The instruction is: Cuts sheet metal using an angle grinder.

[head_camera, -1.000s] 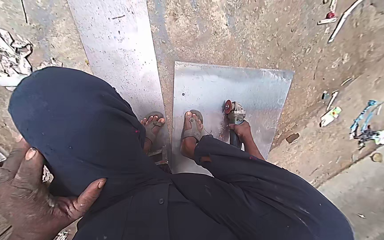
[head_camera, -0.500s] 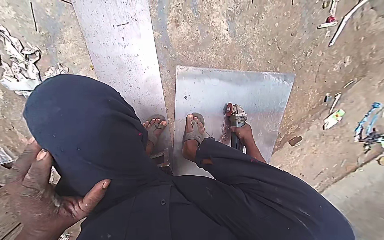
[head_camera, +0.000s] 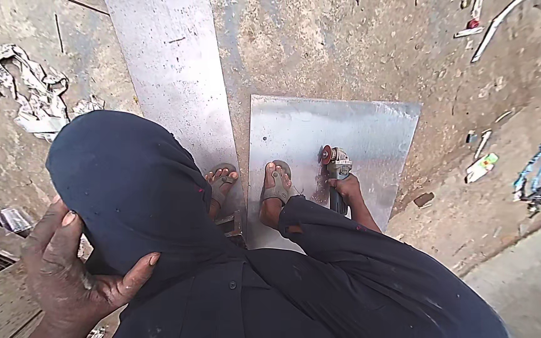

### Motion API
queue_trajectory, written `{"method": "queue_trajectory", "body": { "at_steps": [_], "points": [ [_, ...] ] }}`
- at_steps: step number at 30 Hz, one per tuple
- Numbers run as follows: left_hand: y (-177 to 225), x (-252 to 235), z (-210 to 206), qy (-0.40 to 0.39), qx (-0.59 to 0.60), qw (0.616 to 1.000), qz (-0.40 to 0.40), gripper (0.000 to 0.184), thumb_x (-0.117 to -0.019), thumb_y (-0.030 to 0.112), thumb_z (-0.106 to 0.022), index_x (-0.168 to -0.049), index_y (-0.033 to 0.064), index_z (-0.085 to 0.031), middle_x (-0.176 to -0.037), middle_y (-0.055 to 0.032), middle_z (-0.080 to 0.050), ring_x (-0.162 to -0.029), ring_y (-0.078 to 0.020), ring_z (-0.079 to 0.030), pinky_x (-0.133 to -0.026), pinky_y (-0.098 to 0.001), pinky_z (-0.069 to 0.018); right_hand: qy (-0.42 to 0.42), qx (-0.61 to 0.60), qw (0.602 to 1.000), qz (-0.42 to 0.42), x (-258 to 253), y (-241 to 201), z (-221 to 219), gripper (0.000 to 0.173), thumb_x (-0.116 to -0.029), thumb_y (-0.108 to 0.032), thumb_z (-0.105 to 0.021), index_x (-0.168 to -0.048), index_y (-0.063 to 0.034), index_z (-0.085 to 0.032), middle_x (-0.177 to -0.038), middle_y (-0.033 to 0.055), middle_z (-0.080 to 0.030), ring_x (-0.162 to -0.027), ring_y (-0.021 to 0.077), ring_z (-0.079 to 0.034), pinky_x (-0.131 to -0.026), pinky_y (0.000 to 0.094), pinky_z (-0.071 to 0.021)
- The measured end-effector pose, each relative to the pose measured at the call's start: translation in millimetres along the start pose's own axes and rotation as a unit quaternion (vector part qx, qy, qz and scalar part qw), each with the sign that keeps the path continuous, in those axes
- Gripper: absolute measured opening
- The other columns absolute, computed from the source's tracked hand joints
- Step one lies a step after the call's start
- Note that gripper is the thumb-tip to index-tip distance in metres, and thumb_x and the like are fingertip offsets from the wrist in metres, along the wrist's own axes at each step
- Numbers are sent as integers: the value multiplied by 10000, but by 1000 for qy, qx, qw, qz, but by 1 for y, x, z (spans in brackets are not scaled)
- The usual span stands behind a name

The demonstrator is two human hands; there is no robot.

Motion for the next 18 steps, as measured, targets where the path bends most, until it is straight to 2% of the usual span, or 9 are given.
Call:
{"method": "queue_trajectory", "body": {
  "at_steps": [12, 16, 18],
  "points": [
    [3, -3, -1, 3, 4, 1000, -7, 1022, -774, 621, -760, -1585, 186, -316, -1595, -152, -398, -1469, -353, -396, -1168, -567, -379, -4, -11, 1000, -1, -1, 2, -1, 541, -689, -176, -900, -1135, -3, -646, -968, 218, -704, -859, 357, -694, -771, 600, -558],
    [0, 1, -1, 1, 0, 1000, -8, 1007, -778, 610, -760, -1571, 156, -339, -1573, -184, -412, -1447, -360, -415, -1150, -564, -385, -5, -13, 1000, 5, -4, 5, -2, 537, -685, -176, -896, -1132, -7, -653, -974, 222, -703, -864, 366, -692, -768, 616, -553],
    [0, 2, -2, 4, 6, 1000, -13, 975, -786, 585, -765, -1554, 141, -362, -1560, -171, -417, -1457, -345, -401, -1162, -553, -381, -6, -19, 1000, 6, -5, 6, -1, 544, -683, -171, -897, -1138, -3, -652, -983, 228, -705, -876, 375, -694, -780, 626, -555]
  ]
}}
Point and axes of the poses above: each hand's wrist, its own x-axis away from the middle knuckle, its own z-axis out of the back of the hand, y = z × x, the point moved 3 cm from there along -x, towards the middle knuckle
